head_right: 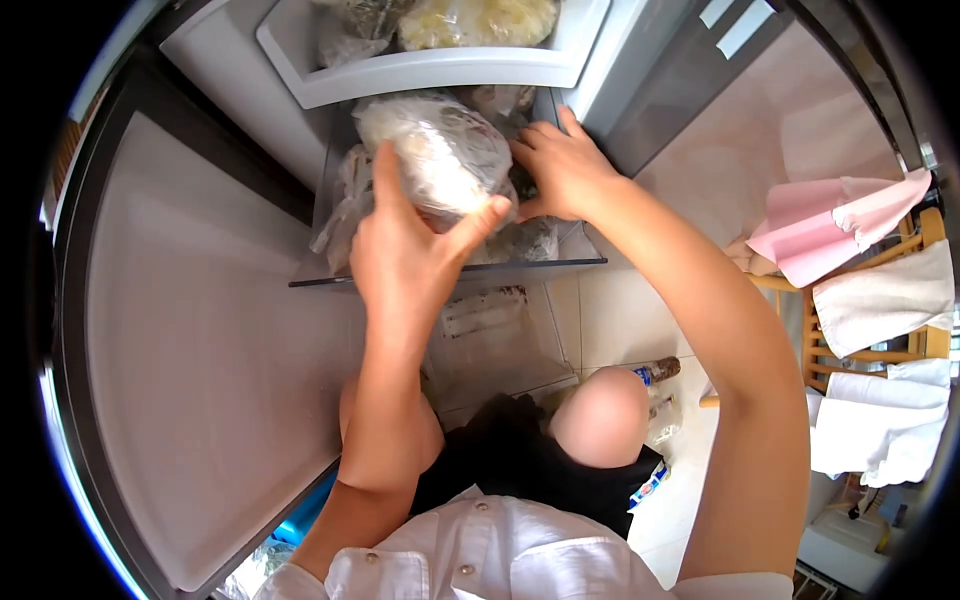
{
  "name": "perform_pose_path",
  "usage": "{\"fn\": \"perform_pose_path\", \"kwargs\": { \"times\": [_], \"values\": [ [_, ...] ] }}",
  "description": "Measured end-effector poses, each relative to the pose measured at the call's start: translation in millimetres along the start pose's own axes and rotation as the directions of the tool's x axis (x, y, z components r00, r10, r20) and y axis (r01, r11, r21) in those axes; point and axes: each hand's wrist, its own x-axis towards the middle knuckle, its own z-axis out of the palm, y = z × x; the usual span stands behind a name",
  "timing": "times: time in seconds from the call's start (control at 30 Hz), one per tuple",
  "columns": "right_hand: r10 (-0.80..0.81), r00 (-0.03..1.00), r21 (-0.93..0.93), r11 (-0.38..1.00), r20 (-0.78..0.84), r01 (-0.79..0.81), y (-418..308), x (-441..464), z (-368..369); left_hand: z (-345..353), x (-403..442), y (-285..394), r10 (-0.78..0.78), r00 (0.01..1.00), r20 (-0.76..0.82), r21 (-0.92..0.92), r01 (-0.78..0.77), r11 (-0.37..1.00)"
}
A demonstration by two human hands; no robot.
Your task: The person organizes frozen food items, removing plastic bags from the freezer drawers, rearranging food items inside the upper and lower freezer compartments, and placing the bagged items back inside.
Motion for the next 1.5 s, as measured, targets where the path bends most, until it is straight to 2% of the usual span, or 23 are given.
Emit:
{"fn": "perform_pose_path", "kwargs": {
  "times": [0.03,0.13,0.17,0.27,0.3,0.4,0.53,0.67,0.7,0.8,0.9,1.0,1.03,1.23,1.33,1.43,1.5],
  "values": [
    [0.089,0.965,0.018,0.995,0.245,-0.096,-1,-1,-10,3,-2,2,0.036,0.999,0.010,0.083,-0.037,0.996],
    [0.033,0.981,-0.063,0.998,0.193,-0.021,-1,2,-11,2,-7,0,0.167,0.982,0.089,0.227,-0.183,0.957],
    [0.034,0.980,-0.100,0.995,0.197,-0.015,3,4,-3,4,-7,-2,0.159,0.984,0.082,0.179,-0.172,0.969],
    [0.105,0.944,-0.204,0.978,0.312,-0.041,-6,19,1,-4,4,-12,0.084,0.995,0.044,0.236,-0.092,0.967],
    [0.022,0.991,-0.201,0.980,0.131,0.004,-8,21,10,-3,3,-13,0.102,0.995,0.008,0.202,-0.101,0.974],
    [0.087,0.972,-0.203,0.978,0.217,-0.042,-3,23,20,-6,3,-8,0.030,0.994,0.102,0.284,-0.058,0.957],
    [0.095,0.979,-0.256,0.966,0.182,-0.046,-9,22,14,-10,6,-6,-0.034,0.985,0.168,0.252,-0.010,0.968],
    [0.136,0.981,-0.200,0.974,0.140,-0.106,-10,20,17,-11,8,-7,-0.070,0.973,0.220,0.234,0.017,0.972],
    [0.146,0.973,-0.161,0.980,0.176,-0.118,-9,21,16,-10,10,-8,-0.082,0.969,0.232,0.224,0.029,0.974],
    [0.128,0.990,-0.159,0.980,0.063,-0.116,-7,19,21,-6,5,-11,-0.032,0.990,0.140,0.162,0.009,0.987],
    [0.173,0.984,-0.110,0.978,-0.035,-0.176,-10,15,18,-13,7,-11,-0.049,0.980,0.192,0.158,0.019,0.987],
    [0.111,0.986,-0.226,0.971,0.122,-0.081,-10,23,20,-8,4,-15,0.079,0.985,0.153,0.182,-0.106,0.977],
    [0.117,0.978,-0.239,0.968,0.171,-0.074,-11,25,17,-9,4,-14,0.066,0.985,0.161,0.186,-0.096,0.978],
    [0.144,0.989,-0.281,0.951,0.041,-0.127,-18,22,14,-10,3,-14,0.029,0.984,0.173,0.178,-0.060,0.982],
    [0.153,0.984,-0.220,0.967,0.086,-0.131,-19,24,7,-13,6,-12,-0.027,0.978,0.208,0.135,-0.001,0.991],
    [0.154,0.985,-0.260,0.957,0.080,-0.128,-20,24,9,-15,8,-11,-0.085,0.967,0.242,0.126,0.056,0.990],
    [0.149,0.989,-0.278,0.950,0.014,-0.140,-21,22,7,-16,8,-12,-0.119,0.960,0.254,0.098,0.097,0.990]
  ]
}}
